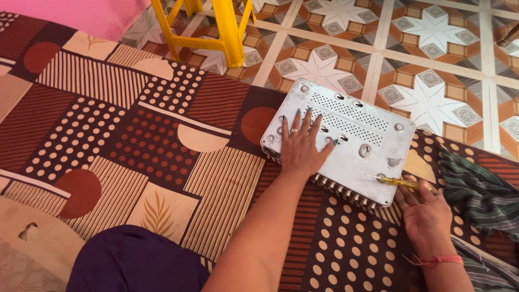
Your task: The person uses a screwdriver to remove screws from the back panel of a silver electronic device placed on a patterned floor mat. The person systematically unscrews multiple fasteners around the device's perimeter.
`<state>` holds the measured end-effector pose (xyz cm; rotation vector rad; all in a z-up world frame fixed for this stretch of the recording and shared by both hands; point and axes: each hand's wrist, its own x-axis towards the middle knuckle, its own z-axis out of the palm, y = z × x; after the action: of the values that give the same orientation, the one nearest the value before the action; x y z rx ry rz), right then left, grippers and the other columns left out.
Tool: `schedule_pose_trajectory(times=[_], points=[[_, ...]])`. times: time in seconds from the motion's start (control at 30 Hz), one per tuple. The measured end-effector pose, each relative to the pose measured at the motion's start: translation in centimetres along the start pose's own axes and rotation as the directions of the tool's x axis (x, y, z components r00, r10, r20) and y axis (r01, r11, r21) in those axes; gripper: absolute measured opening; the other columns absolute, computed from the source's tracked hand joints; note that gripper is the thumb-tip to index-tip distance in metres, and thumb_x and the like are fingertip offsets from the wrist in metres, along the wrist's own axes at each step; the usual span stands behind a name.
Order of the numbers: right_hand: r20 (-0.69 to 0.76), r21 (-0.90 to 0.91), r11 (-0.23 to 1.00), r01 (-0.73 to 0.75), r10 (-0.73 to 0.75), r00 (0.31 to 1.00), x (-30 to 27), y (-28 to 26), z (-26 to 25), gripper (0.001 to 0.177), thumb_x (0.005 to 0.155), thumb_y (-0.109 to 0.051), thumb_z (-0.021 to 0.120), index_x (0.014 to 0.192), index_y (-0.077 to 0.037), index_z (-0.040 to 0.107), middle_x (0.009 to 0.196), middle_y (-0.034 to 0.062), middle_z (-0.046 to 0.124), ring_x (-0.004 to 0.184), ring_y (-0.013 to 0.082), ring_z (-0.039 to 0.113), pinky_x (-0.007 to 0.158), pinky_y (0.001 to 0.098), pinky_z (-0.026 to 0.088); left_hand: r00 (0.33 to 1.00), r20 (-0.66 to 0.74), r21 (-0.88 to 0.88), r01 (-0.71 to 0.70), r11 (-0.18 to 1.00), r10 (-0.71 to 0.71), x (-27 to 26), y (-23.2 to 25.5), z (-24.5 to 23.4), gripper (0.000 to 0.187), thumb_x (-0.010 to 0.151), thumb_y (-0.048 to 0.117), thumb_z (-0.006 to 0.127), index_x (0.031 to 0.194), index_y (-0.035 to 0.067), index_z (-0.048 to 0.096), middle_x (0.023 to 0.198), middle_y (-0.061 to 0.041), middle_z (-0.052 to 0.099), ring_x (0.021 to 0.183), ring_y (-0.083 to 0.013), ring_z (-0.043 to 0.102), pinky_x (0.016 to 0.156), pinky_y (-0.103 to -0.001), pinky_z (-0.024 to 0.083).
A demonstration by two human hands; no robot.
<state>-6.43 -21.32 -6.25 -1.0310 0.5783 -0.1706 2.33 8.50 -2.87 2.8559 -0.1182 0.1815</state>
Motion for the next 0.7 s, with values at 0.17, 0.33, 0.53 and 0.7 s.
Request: schedule_pose_trajectory(times=[0.17,0.33,0.53,0.7], points=[[0.042,-0.014,0.999,-0.046,0.047,0.998,0.6,0.6,-0.2,0.022,0.112,-0.022,0.046,0.125,-0.004,0.048,0.133,0.0167,0.061,0.124,0.0329,0.061,0.110,0.0501,0.050,0.962,0.001,0.059,0.271,0.961,-0.272,0.6,0.9,-0.8,0.100,0.087,0.076,0.047,0.161,0.011,0.026,0.166,-0.024,0.015,0.156,-0.0379,0.006,0.118,-0.065,-0.004],[0.023,-0.029,0.998,-0.052,0.053,0.998,0.5,0.8,-0.3,0.025,0.111,-0.023,0.047,0.126,-0.004,0.048,0.132,0.0135,0.060,0.124,0.0304,0.061,0.110,0.0481,0.049,0.961,-0.005,0.038,0.277,0.960,-0.277,0.7,1.2,-1.7,0.096,0.088,0.074,0.047,0.160,0.014,0.027,0.165,-0.026,0.015,0.155,-0.0405,0.008,0.117,-0.070,-0.003],[0.023,-0.129,0.991,-0.018,0.021,1.000,-0.8,0.5,1.2,0.030,0.109,-0.028,0.049,0.125,-0.003,0.046,0.129,0.0146,0.061,0.121,0.0300,0.062,0.107,0.0468,0.050,0.910,0.018,-0.015,0.414,0.910,-0.414,1.5,0.8,-1.9,0.089,0.088,0.074,0.050,0.157,0.022,0.027,0.162,-0.035,0.015,0.152,-0.0468,0.013,0.119,-0.063,0.004],[-0.015,-0.141,0.989,-0.043,0.041,0.999,-1.8,0.0,2.4,0.030,0.108,-0.029,0.049,0.122,-0.003,0.045,0.127,0.0169,0.061,0.117,0.0296,0.063,0.104,0.0453,0.052,0.892,-0.032,-0.034,0.450,0.892,-0.451,1.7,0.4,-0.9,0.097,0.090,0.072,0.050,0.161,0.011,0.026,0.158,-0.033,0.026,0.147,-0.0458,0.026,0.121,-0.056,0.011]])
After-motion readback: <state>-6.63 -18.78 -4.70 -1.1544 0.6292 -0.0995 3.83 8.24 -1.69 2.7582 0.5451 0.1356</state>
